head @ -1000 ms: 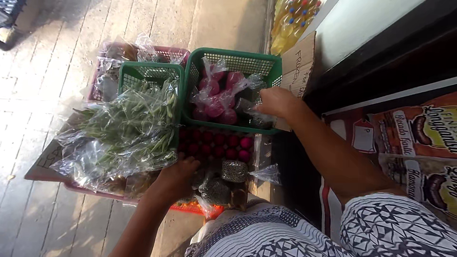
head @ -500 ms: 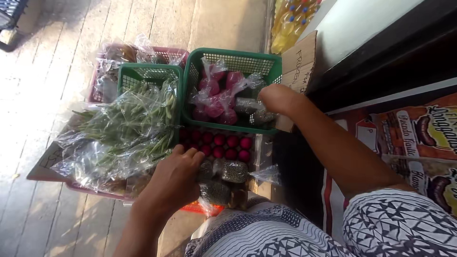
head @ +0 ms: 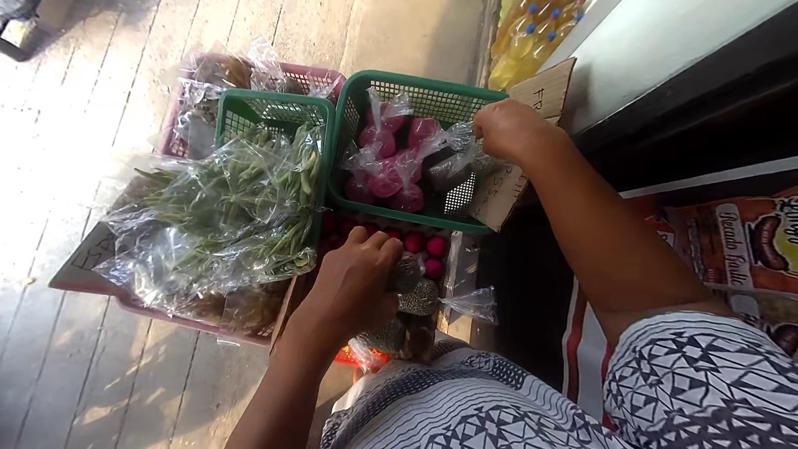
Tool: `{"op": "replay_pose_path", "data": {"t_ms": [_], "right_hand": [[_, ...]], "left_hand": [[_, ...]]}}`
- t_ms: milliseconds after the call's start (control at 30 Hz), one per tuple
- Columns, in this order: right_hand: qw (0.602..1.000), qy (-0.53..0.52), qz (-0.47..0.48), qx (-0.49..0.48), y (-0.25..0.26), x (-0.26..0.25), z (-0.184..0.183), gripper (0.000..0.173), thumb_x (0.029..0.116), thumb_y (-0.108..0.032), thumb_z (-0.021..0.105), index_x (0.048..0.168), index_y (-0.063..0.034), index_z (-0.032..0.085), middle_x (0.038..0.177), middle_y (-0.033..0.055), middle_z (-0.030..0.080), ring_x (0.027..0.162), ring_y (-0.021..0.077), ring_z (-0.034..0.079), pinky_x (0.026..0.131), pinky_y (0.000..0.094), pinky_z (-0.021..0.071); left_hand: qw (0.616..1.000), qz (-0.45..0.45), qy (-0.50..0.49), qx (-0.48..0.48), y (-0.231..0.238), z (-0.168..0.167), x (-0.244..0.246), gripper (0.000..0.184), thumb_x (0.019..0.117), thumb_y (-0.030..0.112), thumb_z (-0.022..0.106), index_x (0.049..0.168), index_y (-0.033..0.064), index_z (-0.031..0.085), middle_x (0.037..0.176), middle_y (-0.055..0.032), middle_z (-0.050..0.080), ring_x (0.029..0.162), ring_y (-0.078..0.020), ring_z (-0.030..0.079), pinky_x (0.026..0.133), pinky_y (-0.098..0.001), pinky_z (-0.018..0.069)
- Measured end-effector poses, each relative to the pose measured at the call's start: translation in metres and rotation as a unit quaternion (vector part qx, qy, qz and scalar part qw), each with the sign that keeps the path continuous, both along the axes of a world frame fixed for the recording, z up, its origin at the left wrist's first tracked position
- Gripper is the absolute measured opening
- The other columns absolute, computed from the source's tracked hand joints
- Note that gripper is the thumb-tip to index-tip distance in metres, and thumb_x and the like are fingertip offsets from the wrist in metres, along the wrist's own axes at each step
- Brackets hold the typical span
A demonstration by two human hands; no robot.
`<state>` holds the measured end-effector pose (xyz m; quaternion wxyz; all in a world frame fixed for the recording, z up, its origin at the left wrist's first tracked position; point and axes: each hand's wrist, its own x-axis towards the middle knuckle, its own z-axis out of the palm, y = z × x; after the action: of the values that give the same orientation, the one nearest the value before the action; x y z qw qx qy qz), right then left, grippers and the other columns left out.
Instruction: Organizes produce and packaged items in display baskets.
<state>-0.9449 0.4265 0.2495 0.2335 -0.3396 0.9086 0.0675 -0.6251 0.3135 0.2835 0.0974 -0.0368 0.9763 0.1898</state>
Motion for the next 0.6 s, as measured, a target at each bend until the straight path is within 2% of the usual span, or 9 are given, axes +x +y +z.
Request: {"op": "replay_pose_path", "data": {"t_ms": [133,200,300,400,467,533,600], "right_hand": [[0.997,-0.005,-0.032,-0.075,0.018,-0.006,0.003,0.026,0.088,0.005,0.067,0.113,0.0015,0.072,0.119,0.0295,0.066,0.118,0.0497,0.061,0.096,0.0705,0.0481],[0.992,0.001,-0.055,-0.111,0.025,-0.008,0.006,0.027,0.0873,0.004,0.068,0.114,0.0003,0.072,0.117,0.03,0.067,0.115,0.0505,0.062,0.094,0.0707,0.0479],[0.988,0.004,-0.07,-0.138,0.027,-0.011,0.008,0.027,0.0866,0.004,0.069,0.113,0.0006,0.073,0.114,0.0279,0.068,0.112,0.0475,0.064,0.095,0.0675,0.0492],[0.986,0.001,-0.073,-0.147,0.027,-0.012,0.009,0.027,0.0866,0.004,0.069,0.113,0.0001,0.072,0.113,0.0258,0.069,0.111,0.0447,0.065,0.095,0.0648,0.0501],[0.984,0.002,-0.076,-0.16,0.027,-0.012,0.014,0.027,0.0876,0.004,0.067,0.114,-0.0005,0.072,0.111,0.025,0.069,0.108,0.0432,0.066,0.095,0.0631,0.0502],[0.978,0.004,-0.076,-0.192,0.032,-0.01,0.022,0.027,0.0893,0.004,0.065,0.116,0.0003,0.071,0.107,0.025,0.069,0.106,0.0427,0.066,0.094,0.0622,0.0502],[0.97,0.011,-0.071,-0.23,0.038,-0.01,0.031,0.027,0.0901,0.004,0.063,0.116,0.0003,0.07,0.104,0.0235,0.07,0.103,0.0409,0.067,0.093,0.0605,0.051]], "left_hand": [[0.988,0.064,0.123,0.061,0.013,-0.021,-0.037,0.049,0.0688,0.026,0.084,0.114,0.0125,0.071,0.105,-0.0067,0.07,0.105,-0.0323,0.064,0.073,-0.049,0.0567],[0.984,0.079,0.136,0.079,0.024,-0.031,-0.069,0.054,0.07,0.022,0.087,0.12,0.0108,0.07,0.111,-0.01,0.069,0.111,-0.0359,0.061,0.078,-0.0519,0.0564],[0.992,0.058,0.059,0.094,0.037,-0.053,-0.129,0.052,0.0744,0.021,0.082,0.124,0.0121,0.068,0.12,-0.0109,0.068,0.121,-0.0386,0.058,0.082,-0.0558,0.0561],[0.992,0.031,-0.043,0.111,0.049,-0.086,-0.18,0.048,0.0783,0.027,0.08,0.121,0.009,0.069,0.122,-0.0141,0.068,0.125,-0.0404,0.056,0.088,-0.061,0.053],[0.99,0.019,-0.1,0.094,0.054,-0.109,-0.199,0.046,0.079,0.027,0.078,0.12,0.0071,0.07,0.124,-0.0161,0.067,0.129,-0.042,0.054,0.091,-0.0639,0.0518],[0.987,0.005,-0.151,0.058,0.058,-0.119,-0.204,0.043,0.0798,0.022,0.078,0.118,0.0049,0.07,0.127,-0.0192,0.065,0.13,-0.0453,0.052,0.087,-0.0661,0.0524],[0.987,-0.009,-0.16,0.016,0.061,-0.122,-0.205,0.045,0.0792,0.015,0.081,0.122,0.0048,0.07,0.135,-0.0203,0.059,0.132,-0.0465,0.049,0.084,-0.0652,0.0547]]}}
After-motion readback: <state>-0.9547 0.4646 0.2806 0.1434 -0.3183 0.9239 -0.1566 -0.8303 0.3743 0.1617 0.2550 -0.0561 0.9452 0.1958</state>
